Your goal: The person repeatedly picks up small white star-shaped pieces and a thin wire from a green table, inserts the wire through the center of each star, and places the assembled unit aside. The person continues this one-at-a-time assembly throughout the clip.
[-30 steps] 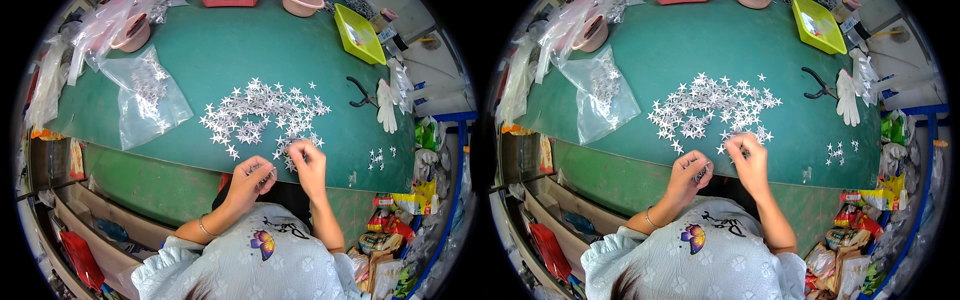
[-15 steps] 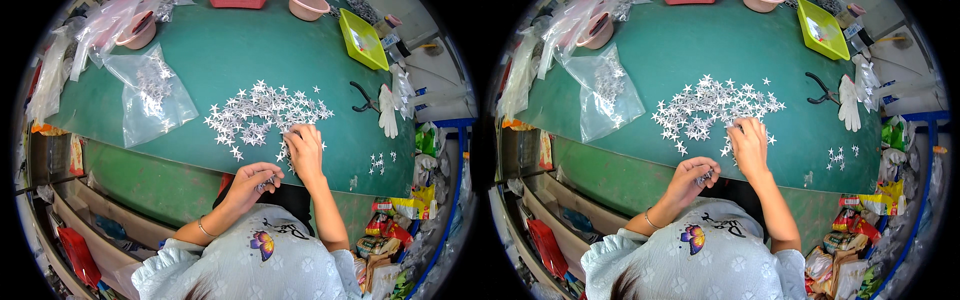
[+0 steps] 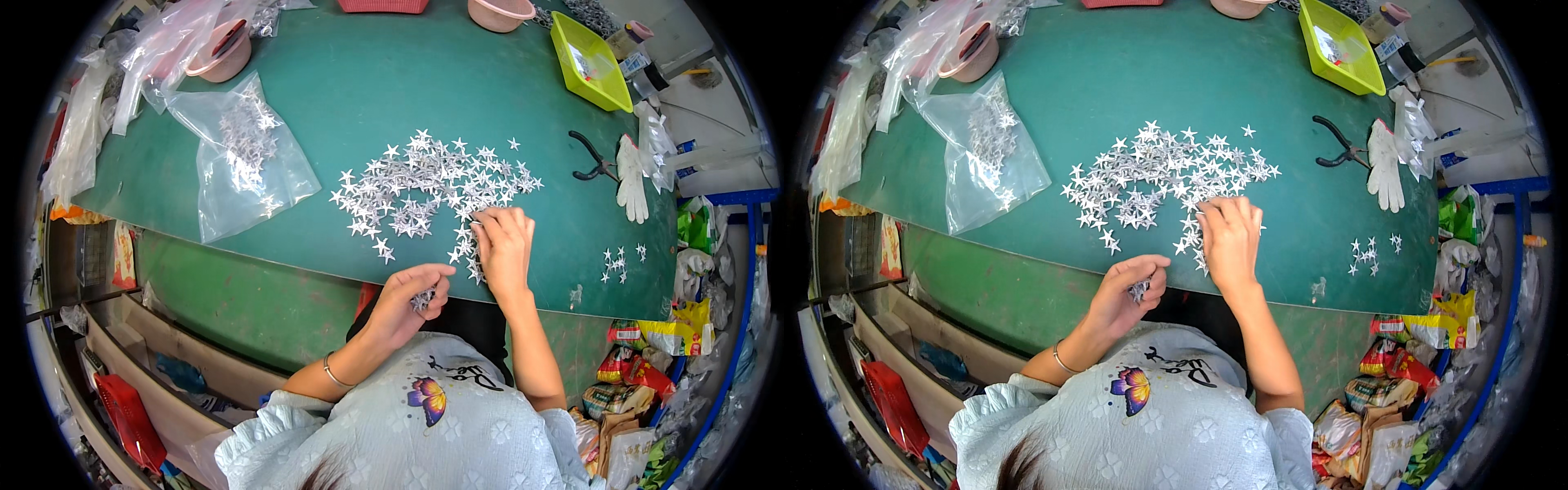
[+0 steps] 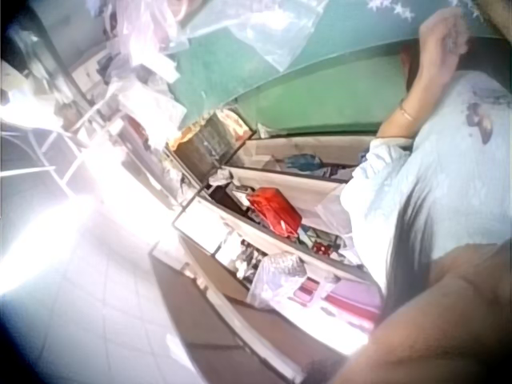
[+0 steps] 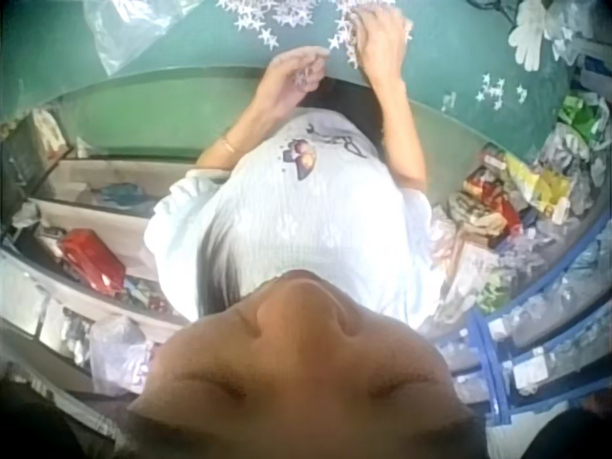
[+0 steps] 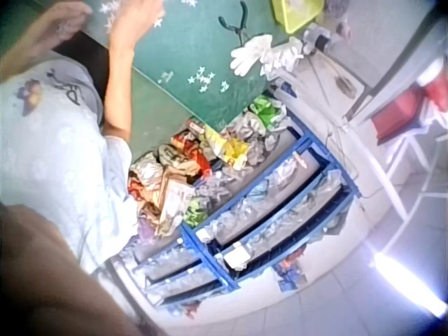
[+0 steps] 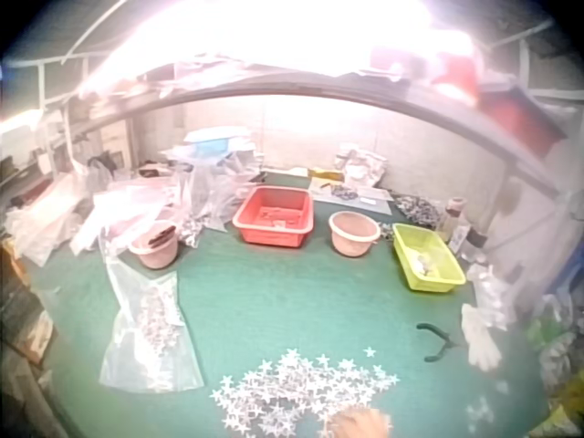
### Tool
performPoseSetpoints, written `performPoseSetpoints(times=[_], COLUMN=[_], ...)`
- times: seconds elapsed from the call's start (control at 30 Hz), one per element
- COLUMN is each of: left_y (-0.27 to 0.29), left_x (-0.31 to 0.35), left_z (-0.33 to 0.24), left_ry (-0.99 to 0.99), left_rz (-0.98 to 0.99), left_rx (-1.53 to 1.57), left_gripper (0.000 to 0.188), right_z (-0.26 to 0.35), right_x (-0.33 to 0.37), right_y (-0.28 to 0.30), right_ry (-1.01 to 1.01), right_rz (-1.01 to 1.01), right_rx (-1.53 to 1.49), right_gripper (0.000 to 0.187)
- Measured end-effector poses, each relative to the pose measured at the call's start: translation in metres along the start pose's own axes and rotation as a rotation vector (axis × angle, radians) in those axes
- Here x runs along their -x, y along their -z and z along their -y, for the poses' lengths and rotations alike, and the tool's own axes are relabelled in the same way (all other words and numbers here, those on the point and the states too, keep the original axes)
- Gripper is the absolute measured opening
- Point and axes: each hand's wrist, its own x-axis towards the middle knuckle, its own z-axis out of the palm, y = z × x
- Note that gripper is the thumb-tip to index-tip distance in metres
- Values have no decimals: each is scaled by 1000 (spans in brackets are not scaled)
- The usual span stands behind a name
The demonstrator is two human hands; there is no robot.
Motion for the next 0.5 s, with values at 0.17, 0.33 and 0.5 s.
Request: performPoseSetpoints(times=[0.17, 0.33, 0.5], left_y=[-10, -14, -14], left_x=[-1, -4, -6], left_z=[1, 4, 5], left_ry=[-11, -45, -56], left_rz=[-166, -176, -151], left_rx=[-175, -188, -217], left_gripper=[25, 25, 22], right_z=[-5, -14, -1], right_x=[2, 10, 27], right_y=[13, 20, 30], right_ry=[-102, -224, -707], right_rz=[-46, -188, -59], right_rx=[-108, -441, -1288], right_gripper=[19, 19, 15])
